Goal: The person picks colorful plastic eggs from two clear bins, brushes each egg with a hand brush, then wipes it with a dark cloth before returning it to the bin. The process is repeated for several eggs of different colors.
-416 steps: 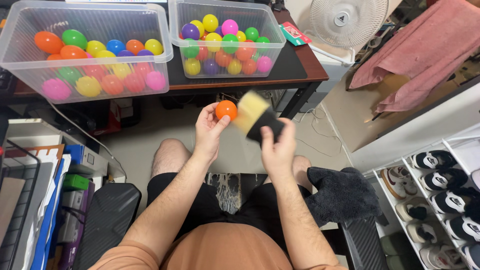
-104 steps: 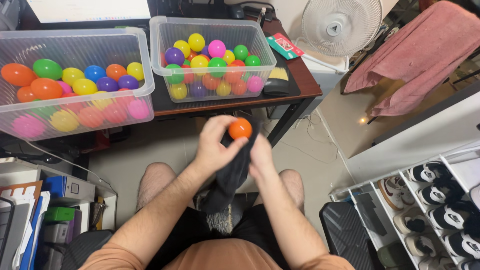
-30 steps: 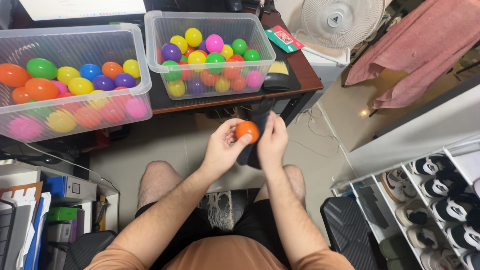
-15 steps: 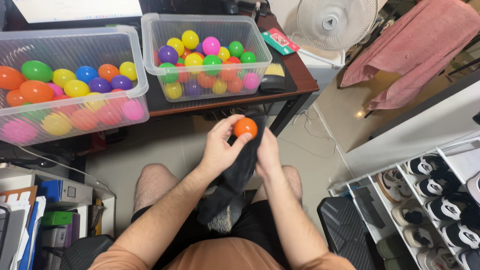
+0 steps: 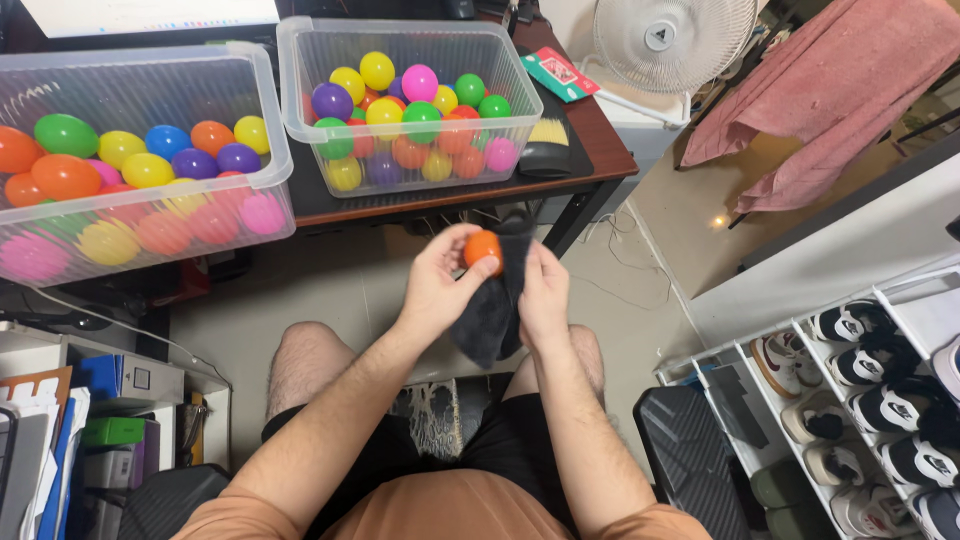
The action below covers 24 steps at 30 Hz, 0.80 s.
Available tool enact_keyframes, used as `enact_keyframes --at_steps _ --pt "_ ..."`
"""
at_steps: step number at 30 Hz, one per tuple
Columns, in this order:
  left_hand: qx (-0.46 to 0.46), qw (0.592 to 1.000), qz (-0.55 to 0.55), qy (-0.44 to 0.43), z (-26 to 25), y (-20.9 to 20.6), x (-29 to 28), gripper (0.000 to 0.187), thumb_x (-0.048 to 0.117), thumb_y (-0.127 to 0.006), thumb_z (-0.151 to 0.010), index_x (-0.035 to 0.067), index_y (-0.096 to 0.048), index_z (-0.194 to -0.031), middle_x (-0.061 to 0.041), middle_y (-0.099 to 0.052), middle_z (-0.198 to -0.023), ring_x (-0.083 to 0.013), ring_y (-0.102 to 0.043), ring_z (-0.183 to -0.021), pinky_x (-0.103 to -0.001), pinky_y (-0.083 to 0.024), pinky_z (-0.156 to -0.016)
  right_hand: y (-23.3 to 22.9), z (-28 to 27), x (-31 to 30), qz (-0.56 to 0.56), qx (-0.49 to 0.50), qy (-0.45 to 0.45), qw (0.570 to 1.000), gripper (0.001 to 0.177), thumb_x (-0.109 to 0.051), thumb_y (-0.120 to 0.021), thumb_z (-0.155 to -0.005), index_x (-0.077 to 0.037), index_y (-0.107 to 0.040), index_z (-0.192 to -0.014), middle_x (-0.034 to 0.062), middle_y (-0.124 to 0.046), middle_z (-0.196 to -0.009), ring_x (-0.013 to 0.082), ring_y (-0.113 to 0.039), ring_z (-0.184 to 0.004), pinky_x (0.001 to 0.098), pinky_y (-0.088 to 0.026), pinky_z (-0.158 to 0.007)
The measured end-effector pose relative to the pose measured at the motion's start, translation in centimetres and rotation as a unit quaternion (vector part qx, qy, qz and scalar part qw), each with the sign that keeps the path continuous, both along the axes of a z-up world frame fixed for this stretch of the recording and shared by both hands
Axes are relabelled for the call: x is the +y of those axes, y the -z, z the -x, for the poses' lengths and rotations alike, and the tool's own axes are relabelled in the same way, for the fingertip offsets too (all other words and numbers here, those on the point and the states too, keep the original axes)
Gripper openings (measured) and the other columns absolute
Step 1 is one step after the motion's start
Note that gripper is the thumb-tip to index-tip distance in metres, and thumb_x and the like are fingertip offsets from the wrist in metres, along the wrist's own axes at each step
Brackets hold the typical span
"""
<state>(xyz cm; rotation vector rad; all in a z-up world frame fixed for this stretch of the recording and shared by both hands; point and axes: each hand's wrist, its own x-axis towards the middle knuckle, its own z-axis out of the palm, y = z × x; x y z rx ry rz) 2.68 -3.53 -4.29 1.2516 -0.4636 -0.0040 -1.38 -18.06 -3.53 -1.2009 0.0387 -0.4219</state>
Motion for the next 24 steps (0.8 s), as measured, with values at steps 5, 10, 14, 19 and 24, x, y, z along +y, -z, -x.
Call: enact_keyframes --at_steps 5,10,14,19,24 --pt "0.081 0.991 0.09 0.054 0.7 0.7 0.1 0.057 -0.002 -0.079 -0.084 0.003 -0.052 -0.135 -0.005 -0.06 -0.119 -0.0124 -0.062 -0.111 -0.026 -0.054 -0.097 -0.5 0.9 0.9 0.38 -0.09 0.16 0.907 0.027 -0.014 -0.058 -0.106 0.006 -0.069 -0.12 0.0126 -0.067 -0.101 0.0173 -0.067 -0.095 0.0274 -0.053 -0.086" --pt "0.0 1.0 -0.015 -0.016 1.4 0.9 0.7 0.054 0.01 -0.085 -0.087 0.003 -0.05 -0.127 -0.009 -0.057 -0.118 -0.0146 -0.057 -0.107 -0.029 -0.052 -0.094 0.7 -0.8 0.8 0.23 0.011 0.156 0.96 0.028 -0.016 -0.054 -0.108 0.004 -0.069 -0.119 0.0108 -0.074 -0.106 0.0155 -0.069 -0.098 0.0279 -0.054 -0.087" --pt "-0.088 0.988 -0.078 -0.096 1.0 0.6 0.5 0.057 0.017 -0.078 -0.094 0.004 -0.039 -0.135 -0.011 -0.052 -0.12 -0.0192 -0.054 -0.108 -0.034 -0.049 -0.096 3.0 -0.8 1.2 0.162 -0.01 0.122 0.979 0.03 -0.017 -0.05 -0.109 0.003 -0.066 -0.124 0.0093 -0.073 -0.109 0.0134 -0.066 -0.1 0.0279 -0.054 -0.088" --pt "-0.019 0.988 -0.091 -0.12 1.1 0.1 0.3 0.05 0.025 -0.069 -0.099 0.004 -0.041 -0.135 -0.013 -0.058 -0.118 -0.0219 -0.059 -0.106 -0.034 -0.051 -0.095 4.5 0.9 2.9 0.281 0.002 0.099 0.955 0.028 -0.014 -0.049 -0.109 0.005 -0.067 -0.118 0.0097 -0.073 -0.1 0.0133 -0.066 -0.095 0.0282 -0.055 -0.084" --pt "-0.1 0.977 -0.159 -0.101 3.1 0.7 0.5 0.048 0.022 -0.066 -0.101 0.002 -0.04 -0.136 -0.019 -0.055 -0.125 -0.0278 -0.058 -0.115 -0.039 -0.047 -0.102 2.6 -0.9 1.6 0.21 -0.038 0.115 0.97 0.031 -0.017 -0.048 -0.111 0.004 -0.067 -0.124 0.008 -0.074 -0.107 0.0118 -0.065 -0.096 0.0281 -0.055 -0.086"
